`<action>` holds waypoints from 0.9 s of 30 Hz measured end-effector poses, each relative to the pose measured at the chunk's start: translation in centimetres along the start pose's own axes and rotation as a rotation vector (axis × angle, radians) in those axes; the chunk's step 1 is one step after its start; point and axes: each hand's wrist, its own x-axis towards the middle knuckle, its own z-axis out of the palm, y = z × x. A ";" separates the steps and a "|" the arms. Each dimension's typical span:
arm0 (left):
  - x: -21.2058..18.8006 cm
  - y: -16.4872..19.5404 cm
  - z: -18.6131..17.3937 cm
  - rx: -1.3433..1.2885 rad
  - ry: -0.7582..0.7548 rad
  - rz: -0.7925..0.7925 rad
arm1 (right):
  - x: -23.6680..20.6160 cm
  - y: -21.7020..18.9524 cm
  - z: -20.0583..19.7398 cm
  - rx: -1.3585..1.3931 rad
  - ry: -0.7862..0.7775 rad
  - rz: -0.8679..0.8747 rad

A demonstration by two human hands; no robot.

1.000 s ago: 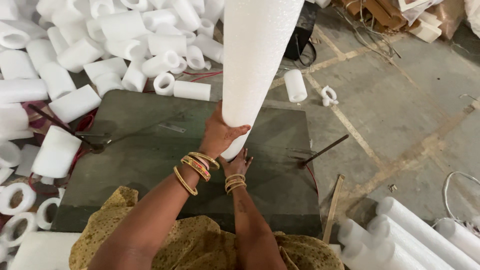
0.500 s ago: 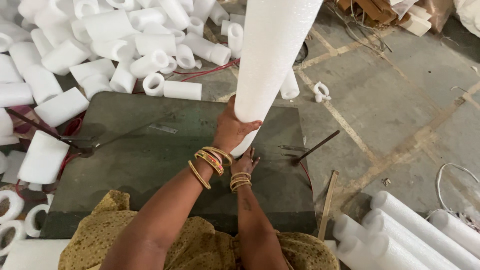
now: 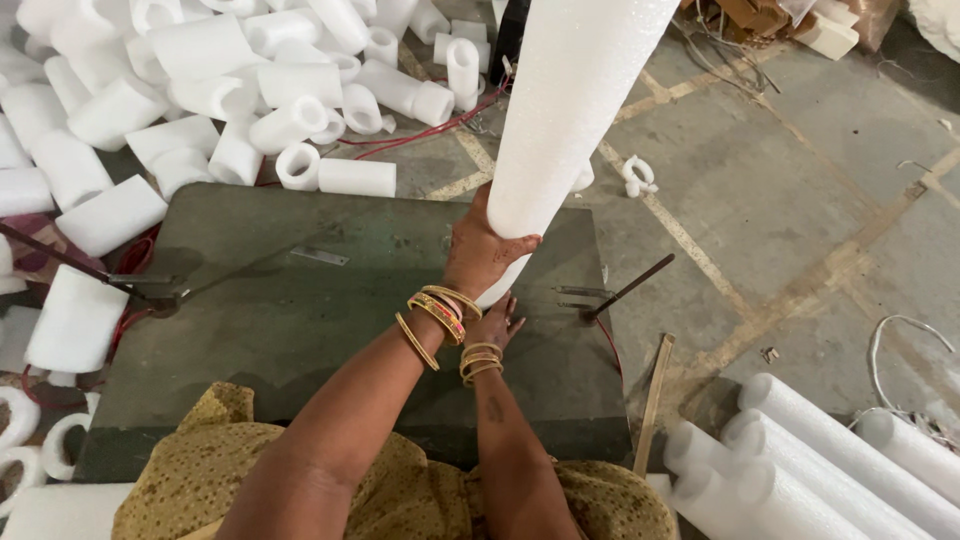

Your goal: The person cuts long white foam rolls into smaller cylindrical pieces using a heated wire cutter. They position the foam on the cutter, press down to slice through, and then separate the cut pieces, placing them aside.

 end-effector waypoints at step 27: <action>-0.2 -2.5 -3.6 0.127 0.030 0.049 | -5.4 -1.4 1.9 -0.196 -0.129 -0.256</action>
